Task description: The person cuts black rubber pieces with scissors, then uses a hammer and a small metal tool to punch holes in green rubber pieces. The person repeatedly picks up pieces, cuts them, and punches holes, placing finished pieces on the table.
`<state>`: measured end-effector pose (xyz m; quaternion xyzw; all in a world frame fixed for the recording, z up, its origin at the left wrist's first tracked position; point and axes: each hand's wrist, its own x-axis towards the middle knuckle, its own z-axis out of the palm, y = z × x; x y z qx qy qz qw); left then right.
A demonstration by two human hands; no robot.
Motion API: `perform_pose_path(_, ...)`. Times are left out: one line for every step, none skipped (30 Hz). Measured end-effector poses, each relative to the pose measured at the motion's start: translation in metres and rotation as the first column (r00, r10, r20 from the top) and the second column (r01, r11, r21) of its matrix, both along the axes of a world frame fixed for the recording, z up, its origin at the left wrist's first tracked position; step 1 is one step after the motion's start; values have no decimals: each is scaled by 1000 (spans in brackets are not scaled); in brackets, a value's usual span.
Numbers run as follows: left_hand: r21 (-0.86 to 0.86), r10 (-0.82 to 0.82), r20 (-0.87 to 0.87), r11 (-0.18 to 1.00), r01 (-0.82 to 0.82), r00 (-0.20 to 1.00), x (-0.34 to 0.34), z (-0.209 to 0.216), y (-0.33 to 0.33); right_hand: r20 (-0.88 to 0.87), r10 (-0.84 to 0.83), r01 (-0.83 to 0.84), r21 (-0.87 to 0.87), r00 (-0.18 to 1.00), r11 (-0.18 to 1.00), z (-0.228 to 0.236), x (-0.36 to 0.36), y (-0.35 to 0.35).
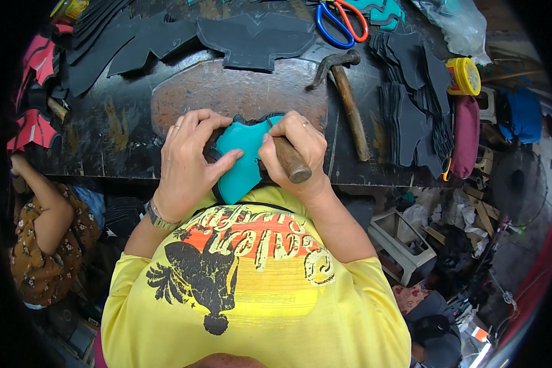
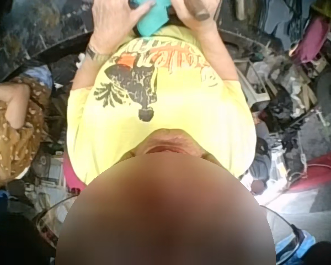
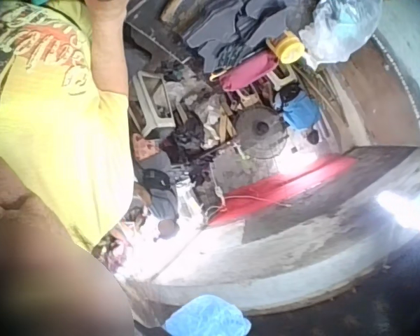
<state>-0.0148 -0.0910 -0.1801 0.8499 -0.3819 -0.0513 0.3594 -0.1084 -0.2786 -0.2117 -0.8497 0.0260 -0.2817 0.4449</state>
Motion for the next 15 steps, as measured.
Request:
perform_pose_path(21, -4, -11, 1000, 4, 1000, 2, 1, -1, -1, -5, 5, -7, 1000, 1000, 0, -1, 0)
perform_pose_path(42, -10, -19, 999, 11, 1000, 4, 2, -3, -3, -11, 11, -14, 1000, 1000, 0, -1, 1)
perform_pose_path(66, -9, -31, 998, 11, 999, 6, 2, -4, -2, -14, 14, -18, 1000, 1000, 0, -1, 1)
perform_pose_path(57, -16, -30, 998, 18, 999, 8, 3, -5, -2, -16, 16, -21, 1000, 1000, 0, -2, 1)
perform_pose_path(51, -16, -32, 999, 18, 999, 8, 3, -7, -5, -22, 22, -26, 1000, 999, 0, -2, 2)
perform_pose_path(44, -16, -34, 999, 18, 999, 10, 3, -9, 2, -23, 23, -20, 1000, 1000, 1, -1, 2)
perform_pose_path(47, 4, -83, 999, 0, 997, 12, 3, -10, 5, -28, 28, -14, 1000, 1000, 1, -1, 3)
perform_pose_path(51, 24, -133, 999, -18, 991, 15, 3, -11, 7, -34, 34, -8, 999, 999, 1, -1, 3)
perform_pose_path(52, 46, -184, 998, -37, 982, 18, 3, -12, 11, -35, 35, -10, 999, 999, 2, -1, 4)
perform_pose_path(61, 37, -175, 998, -26, 984, 20, 3, -13, 12, -37, 37, -12, 999, 999, 2, 0, 4)
perform_pose_path(67, 30, -167, 998, -19, 985, 22, 3, -14, 20, -38, 38, -14, 999, 999, 2, 0, 4)
perform_pose_path(89, 31, -175, 996, -16, 984, 24, 4, -14, 12, -41, 41, -11, 999, 999, 2, 0, 4)
perform_pose_path(80, 31, -202, 997, -15, 979, 27, 4, -15, 12, -43, 43, -8, 999, 999, 3, 0, 4)
perform_pose_path(87, 37, -243, 996, -17, 969, 31, 3, -16, 1, -44, 44, -6, 999, 999, 3, 0, 4)
perform_pose_path(88, 43, -280, 996, -19, 959, 33, 3, -17, 9, -42, 42, -6, 999, 999, 3, 0, 4)
